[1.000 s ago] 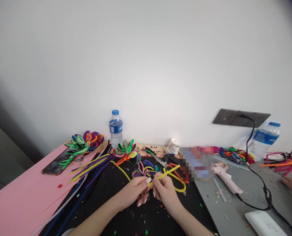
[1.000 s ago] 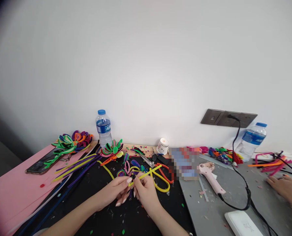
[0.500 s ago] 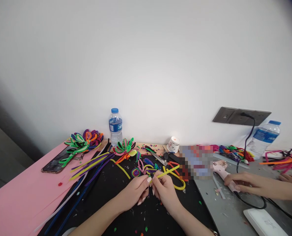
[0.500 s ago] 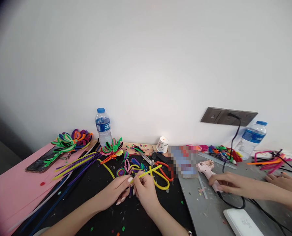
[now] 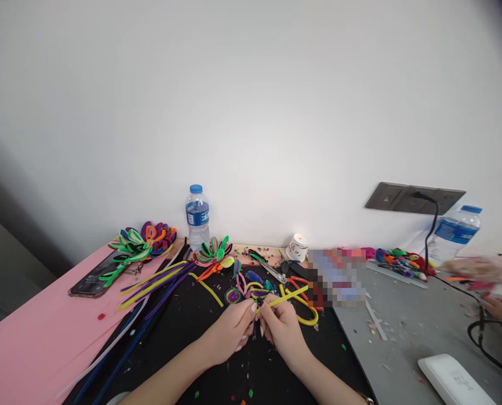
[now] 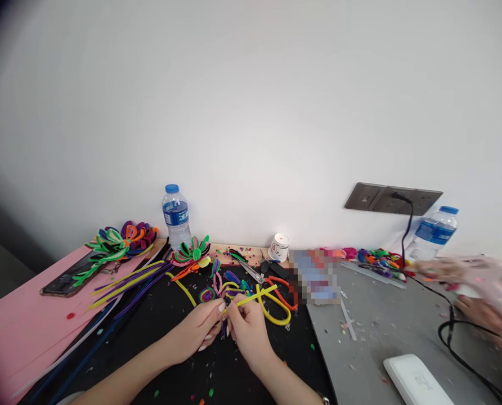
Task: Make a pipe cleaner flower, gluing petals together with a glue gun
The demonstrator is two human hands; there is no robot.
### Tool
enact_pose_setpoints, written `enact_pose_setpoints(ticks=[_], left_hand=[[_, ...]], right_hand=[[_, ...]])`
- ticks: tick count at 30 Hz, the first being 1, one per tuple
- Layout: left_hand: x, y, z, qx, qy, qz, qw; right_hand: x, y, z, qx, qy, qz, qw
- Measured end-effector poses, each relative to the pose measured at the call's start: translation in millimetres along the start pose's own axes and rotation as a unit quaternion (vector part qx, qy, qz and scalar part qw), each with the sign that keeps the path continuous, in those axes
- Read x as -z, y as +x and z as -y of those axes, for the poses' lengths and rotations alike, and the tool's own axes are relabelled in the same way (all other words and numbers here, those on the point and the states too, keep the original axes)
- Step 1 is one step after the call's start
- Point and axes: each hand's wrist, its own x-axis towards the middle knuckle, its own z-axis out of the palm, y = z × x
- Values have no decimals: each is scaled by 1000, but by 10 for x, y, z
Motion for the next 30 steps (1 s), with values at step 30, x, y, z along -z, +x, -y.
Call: enact_pose_setpoints(ticks=[30], left_hand=[[73,21,-119,84,-239,28,967]], right_hand=[[76,43,-19,22,43,42,998]])
